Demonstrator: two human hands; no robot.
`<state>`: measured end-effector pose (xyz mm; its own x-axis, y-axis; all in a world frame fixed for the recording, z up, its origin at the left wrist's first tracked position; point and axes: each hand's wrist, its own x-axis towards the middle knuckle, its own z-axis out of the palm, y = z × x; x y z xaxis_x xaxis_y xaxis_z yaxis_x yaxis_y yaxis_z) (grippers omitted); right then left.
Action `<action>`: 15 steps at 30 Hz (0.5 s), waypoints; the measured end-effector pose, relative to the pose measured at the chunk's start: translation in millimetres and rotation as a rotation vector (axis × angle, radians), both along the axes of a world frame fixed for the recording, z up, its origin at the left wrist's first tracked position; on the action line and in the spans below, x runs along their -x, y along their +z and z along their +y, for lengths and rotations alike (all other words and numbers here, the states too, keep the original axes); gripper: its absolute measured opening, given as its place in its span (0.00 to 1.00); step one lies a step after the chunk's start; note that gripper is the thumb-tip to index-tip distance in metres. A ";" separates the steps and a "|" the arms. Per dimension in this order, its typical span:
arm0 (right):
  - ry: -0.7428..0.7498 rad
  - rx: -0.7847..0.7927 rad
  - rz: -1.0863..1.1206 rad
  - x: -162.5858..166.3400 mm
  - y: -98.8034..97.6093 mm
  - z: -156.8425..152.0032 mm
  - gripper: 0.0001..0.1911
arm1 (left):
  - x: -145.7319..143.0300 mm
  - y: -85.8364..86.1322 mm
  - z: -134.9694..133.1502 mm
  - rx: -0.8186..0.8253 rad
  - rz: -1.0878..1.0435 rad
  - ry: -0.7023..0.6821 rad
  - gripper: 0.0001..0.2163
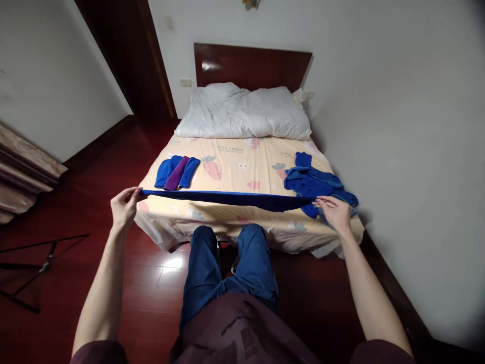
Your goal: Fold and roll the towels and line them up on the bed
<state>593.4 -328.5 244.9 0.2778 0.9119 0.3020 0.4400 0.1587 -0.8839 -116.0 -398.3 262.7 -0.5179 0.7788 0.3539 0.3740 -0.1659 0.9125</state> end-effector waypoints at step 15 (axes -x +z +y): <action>0.041 0.217 -0.023 -49.7 -10.2 -65.2 0.32 | 4.4 -0.5 -45.4 0.291 -0.129 -0.067 0.39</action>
<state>643.1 -393.7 234.7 0.2340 0.9667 0.1034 0.4577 -0.0157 -0.8890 -120.4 -443.7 262.1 -0.4884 0.8714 0.0459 0.2494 0.0890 0.9643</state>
